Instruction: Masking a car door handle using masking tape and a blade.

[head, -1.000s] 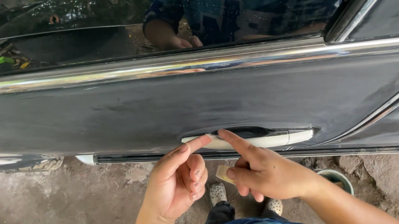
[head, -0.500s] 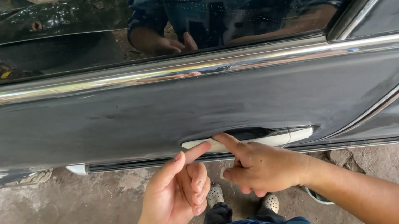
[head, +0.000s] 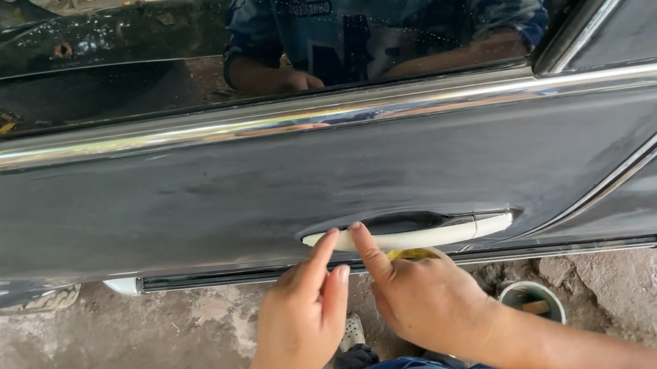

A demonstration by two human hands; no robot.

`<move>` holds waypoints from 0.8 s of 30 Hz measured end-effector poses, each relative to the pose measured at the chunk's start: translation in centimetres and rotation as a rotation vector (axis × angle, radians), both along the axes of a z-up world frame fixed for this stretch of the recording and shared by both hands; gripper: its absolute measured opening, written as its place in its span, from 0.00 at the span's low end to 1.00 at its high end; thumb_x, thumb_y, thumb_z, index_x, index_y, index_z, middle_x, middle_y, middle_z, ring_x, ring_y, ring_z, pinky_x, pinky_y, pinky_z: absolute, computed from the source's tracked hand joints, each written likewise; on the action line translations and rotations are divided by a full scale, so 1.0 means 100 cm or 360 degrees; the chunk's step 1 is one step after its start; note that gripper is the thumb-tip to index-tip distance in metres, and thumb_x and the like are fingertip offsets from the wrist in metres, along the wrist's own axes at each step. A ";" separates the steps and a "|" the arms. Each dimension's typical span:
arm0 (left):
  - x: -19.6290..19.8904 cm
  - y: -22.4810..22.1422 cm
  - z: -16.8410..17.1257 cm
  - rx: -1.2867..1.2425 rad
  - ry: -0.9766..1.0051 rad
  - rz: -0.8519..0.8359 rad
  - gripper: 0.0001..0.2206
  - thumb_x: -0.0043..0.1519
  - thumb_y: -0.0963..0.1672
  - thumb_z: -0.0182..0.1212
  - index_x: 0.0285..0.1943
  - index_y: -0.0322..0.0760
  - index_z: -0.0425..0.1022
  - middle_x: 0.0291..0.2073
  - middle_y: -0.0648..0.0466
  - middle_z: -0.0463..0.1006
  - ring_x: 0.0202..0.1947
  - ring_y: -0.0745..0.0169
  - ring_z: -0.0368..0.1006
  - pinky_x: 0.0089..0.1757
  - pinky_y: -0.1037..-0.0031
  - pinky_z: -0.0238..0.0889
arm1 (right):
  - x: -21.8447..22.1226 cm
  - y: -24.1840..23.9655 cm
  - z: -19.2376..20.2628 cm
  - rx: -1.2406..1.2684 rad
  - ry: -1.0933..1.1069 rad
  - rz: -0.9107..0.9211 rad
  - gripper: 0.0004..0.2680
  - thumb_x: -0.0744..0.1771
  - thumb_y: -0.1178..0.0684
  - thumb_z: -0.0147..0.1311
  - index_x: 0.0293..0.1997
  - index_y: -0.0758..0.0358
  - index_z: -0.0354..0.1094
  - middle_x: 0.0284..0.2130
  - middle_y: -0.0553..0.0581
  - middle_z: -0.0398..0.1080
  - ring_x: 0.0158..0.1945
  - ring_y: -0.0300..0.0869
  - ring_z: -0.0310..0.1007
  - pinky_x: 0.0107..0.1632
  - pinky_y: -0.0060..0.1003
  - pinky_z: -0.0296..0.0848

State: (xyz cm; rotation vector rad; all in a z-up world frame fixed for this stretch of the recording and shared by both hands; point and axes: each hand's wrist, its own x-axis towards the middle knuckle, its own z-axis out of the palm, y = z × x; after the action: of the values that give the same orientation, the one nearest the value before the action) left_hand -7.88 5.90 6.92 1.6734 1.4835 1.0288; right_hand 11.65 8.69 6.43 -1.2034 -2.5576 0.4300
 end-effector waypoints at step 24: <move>0.014 0.003 -0.059 0.0815 0.1213 -0.0122 0.30 0.55 0.40 0.62 0.71 0.36 0.70 0.20 0.55 0.72 0.22 0.59 0.71 0.27 0.67 0.67 | 0.006 0.022 -0.002 -0.0806 0.0216 -0.0131 0.26 0.63 0.55 0.52 0.66 0.77 0.46 0.18 0.70 0.71 0.27 0.58 0.77 0.28 0.49 0.73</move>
State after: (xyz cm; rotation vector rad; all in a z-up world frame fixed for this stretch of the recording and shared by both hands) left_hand -6.46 6.19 1.04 2.6760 1.6613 0.7981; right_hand 12.28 10.85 6.21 -1.3723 -2.3420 1.1475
